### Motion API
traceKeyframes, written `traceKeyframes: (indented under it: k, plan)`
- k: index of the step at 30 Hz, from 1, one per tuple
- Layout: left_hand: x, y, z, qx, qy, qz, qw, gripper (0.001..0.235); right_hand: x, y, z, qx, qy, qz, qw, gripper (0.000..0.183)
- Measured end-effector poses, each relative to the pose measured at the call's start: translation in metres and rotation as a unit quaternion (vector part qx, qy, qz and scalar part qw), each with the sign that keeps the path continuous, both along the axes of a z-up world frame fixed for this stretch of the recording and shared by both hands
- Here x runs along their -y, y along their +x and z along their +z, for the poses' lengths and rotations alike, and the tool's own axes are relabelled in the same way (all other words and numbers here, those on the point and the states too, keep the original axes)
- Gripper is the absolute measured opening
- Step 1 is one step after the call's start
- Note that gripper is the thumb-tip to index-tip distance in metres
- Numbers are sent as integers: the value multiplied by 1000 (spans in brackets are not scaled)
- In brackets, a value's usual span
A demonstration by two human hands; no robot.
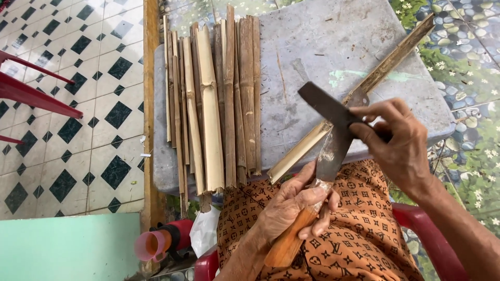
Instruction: A person is using a large knife to shave and smooth long strips of bamboo, likely for crafting purposes.
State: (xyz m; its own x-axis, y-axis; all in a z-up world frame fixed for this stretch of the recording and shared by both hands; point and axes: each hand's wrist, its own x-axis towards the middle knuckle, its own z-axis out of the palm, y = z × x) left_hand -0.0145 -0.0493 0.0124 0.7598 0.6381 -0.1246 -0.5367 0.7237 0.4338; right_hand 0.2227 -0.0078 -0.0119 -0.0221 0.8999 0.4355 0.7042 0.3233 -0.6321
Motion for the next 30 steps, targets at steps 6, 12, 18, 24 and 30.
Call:
traceKeyframes:
  k: [6, 12, 18, 24, 30]
  plan:
    - [-4, -4, -12, 49, -30, -9, 998, 53, -7, 1, -6, -11, -28, -2, 1000, 23]
    - [-7, -6, 1, 24, -35, 5, 999, 63, -6, -9, 0, 10, -28, 0, 1000, 25]
    - [-12, -1, -39, -38, 106, 130, 985, 64, -11, -25, 7, -80, -73, 15, 994, 29]
    - [-18, 6, -46, -290, 192, 298, 889, 59, -18, -31, -18, -192, -253, 12, 948, 24]
    - [-13, 15, -42, -298, 197, 353, 865, 47, 5, -58, -29, -164, -248, 125, 946, 74]
